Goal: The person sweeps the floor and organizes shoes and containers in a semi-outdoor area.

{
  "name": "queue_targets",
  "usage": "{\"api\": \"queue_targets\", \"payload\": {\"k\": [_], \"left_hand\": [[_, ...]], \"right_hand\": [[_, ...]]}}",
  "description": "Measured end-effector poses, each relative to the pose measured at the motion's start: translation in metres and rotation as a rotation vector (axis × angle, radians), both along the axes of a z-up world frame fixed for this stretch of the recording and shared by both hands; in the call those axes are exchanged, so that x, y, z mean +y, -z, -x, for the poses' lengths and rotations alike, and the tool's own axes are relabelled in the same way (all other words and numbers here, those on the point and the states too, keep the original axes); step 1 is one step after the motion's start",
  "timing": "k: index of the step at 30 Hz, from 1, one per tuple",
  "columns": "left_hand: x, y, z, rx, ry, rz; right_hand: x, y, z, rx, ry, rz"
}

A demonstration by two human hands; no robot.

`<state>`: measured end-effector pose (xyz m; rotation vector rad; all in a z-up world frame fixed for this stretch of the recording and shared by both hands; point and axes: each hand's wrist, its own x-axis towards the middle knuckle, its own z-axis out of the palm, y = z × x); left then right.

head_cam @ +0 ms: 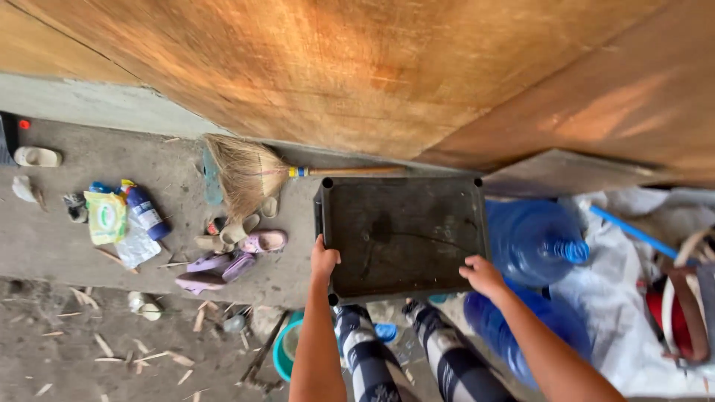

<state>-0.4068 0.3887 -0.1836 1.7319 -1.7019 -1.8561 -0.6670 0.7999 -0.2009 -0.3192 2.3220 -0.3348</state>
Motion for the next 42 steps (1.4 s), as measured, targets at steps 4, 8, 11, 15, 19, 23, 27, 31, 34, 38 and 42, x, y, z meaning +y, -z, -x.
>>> {"api": "queue_targets", "payload": {"k": [4,8,11,15,19,23,27,31,34,38,42], "left_hand": [[-0.002,0.098,0.014,0.149,-0.11,-0.148],[-0.018,0.165,0.03,0.103,-0.041,-0.031],[-0.025,0.161,0.049,0.092,-0.036,0.04],[-0.045,0.125,0.068,-0.229,0.16,0.182],[-0.035,0.134,0.073,-0.504,0.205,0.305],[-0.034,0.127,0.068,-0.496,0.215,0.205],[-0.027,0.115,0.055,-0.44,0.189,0.067],[0.011,0.104,0.045,-0.355,0.145,0.124],[0.069,0.1,0.04,-0.217,-0.185,0.418],[0.114,0.033,0.042,-0.041,-0.528,0.205],[0.136,-0.007,0.036,0.13,-0.758,0.016]], "right_hand": [[-0.02,0.003,0.003,-0.061,0.045,-0.004],[-0.06,-0.021,-0.005,-0.093,-0.049,-0.079],[-0.065,-0.038,0.001,-0.071,-0.109,-0.086],[-0.034,-0.005,0.026,-0.165,-0.041,0.008],[-0.012,0.022,0.045,-0.08,-0.169,0.066],[-0.027,0.027,0.053,-0.057,-0.186,-0.057],[-0.063,0.006,0.053,-0.12,-0.171,0.013],[-0.075,0.011,0.046,-0.112,-0.177,0.039],[-0.085,-0.003,0.049,-0.141,-0.199,0.055],[-0.096,-0.004,0.064,-0.215,-0.195,0.129],[-0.129,-0.054,0.079,-0.36,0.049,0.078]]}}
